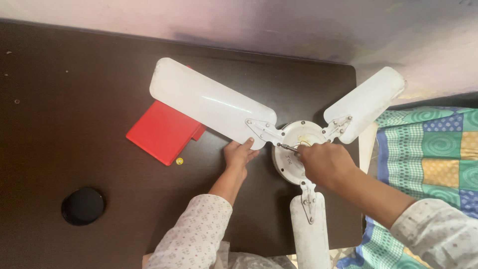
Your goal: The person attaches a white ceiling fan blade to the fan motor hub using a screwdriver. They align the blade, insert screws, and tighten them to secure the blade to the hub.
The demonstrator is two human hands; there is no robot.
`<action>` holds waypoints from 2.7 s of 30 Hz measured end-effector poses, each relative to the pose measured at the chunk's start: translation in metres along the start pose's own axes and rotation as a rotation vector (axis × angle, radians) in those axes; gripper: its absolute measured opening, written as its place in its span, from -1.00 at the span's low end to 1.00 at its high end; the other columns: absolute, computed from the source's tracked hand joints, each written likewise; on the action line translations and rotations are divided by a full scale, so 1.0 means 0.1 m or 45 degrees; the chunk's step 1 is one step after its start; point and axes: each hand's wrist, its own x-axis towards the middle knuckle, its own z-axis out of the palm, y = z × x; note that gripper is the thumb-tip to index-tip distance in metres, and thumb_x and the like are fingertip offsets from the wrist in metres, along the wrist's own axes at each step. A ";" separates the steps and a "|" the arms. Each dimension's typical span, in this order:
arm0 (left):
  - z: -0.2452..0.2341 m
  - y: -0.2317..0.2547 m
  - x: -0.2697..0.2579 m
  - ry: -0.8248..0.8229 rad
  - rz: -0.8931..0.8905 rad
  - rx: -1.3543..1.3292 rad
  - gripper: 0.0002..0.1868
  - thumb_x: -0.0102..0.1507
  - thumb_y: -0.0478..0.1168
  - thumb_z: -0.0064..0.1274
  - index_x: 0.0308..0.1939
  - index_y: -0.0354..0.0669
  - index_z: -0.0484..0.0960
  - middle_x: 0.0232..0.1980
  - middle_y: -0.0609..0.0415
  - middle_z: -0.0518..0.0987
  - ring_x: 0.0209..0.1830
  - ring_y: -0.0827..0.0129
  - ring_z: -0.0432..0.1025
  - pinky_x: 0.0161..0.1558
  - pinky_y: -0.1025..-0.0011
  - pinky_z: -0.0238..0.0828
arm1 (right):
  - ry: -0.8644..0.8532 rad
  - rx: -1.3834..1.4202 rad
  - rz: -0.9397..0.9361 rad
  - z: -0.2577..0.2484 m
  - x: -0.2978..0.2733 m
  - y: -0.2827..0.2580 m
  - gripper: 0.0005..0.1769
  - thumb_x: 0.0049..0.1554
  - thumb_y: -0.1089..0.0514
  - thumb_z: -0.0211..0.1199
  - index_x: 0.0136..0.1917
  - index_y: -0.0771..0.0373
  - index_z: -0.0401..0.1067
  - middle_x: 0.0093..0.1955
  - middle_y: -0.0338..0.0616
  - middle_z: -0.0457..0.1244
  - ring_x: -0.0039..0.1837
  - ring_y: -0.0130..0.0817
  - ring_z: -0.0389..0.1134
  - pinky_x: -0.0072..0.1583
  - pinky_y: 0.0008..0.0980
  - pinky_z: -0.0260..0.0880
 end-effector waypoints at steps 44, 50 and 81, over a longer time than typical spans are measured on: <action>0.20 0.06 -0.60 0.115 0.044 0.177 -0.58 0.33 -0.34 0.03 0.26 -0.41 0.43 0.21 -0.21 0.53 0.12 -0.03 0.50 0.15 0.16 0.58 | 0.558 1.960 0.788 2.55 0.09 0.59 -0.68 0.21 -0.07 0.19 0.18 0.07 0.37 -0.13 0.03 0.42 -0.08 -0.08 0.50 0.02 -0.13 0.44; 0.14 0.09 -0.77 0.128 0.010 0.186 -0.57 0.34 -0.32 0.01 0.27 -0.41 0.40 0.21 -0.22 0.53 0.14 0.00 0.50 0.15 0.18 0.59 | 0.637 1.842 0.724 2.62 0.08 0.48 -0.69 0.19 -0.06 0.22 0.15 0.03 0.33 -0.04 0.01 0.42 0.07 0.02 0.46 0.12 -0.07 0.38; -1.72 0.81 -0.85 0.022 -0.110 0.054 -0.61 0.35 -0.32 -0.02 0.24 -0.41 0.41 0.13 -0.23 0.54 0.10 0.01 0.52 0.11 0.18 0.57 | 0.749 1.739 0.589 1.99 -0.07 -1.21 -0.56 0.08 -0.02 0.34 0.17 0.13 0.34 0.02 0.06 0.38 0.07 -0.05 0.42 0.12 -0.08 0.39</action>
